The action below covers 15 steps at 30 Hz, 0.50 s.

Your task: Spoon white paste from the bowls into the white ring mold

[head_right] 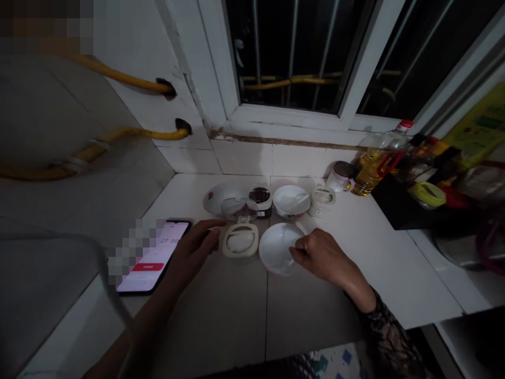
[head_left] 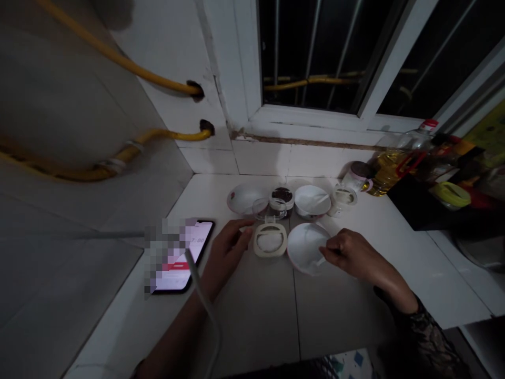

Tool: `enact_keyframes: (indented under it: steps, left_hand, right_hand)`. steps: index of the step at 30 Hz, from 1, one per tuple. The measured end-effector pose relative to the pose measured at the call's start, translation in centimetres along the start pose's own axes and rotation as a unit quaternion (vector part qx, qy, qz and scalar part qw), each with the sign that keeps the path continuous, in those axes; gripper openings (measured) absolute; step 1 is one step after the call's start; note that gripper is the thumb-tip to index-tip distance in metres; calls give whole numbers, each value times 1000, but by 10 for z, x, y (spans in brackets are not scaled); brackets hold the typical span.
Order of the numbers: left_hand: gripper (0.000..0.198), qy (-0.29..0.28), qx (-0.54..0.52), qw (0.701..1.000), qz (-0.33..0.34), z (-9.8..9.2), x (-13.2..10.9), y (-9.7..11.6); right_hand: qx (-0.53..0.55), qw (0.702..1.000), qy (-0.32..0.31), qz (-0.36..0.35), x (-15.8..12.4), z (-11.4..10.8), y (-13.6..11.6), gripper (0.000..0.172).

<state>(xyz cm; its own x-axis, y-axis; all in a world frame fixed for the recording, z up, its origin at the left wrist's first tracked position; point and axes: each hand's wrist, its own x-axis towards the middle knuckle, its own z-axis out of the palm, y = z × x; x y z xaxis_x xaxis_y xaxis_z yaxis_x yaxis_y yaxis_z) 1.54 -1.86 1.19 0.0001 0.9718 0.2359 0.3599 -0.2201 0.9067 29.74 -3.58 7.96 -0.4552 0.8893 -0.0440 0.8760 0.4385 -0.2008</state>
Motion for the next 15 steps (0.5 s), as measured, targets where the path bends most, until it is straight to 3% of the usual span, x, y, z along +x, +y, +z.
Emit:
enact_keyframes:
  steps: [4, 10, 15]
  left_hand:
    - [32, 11, 13, 1000, 4, -2, -3, 5]
    - [31, 13, 22, 1000, 7, -4, -5, 5]
    - [28, 4, 24, 1000, -2, -6, -6, 7]
  right_hand:
    - [-19, 997, 66, 37, 1, -1, 2, 37]
    - [65, 998, 12, 7, 8, 7, 3, 41]
    - [1, 998, 33, 58, 13, 3, 6, 36]
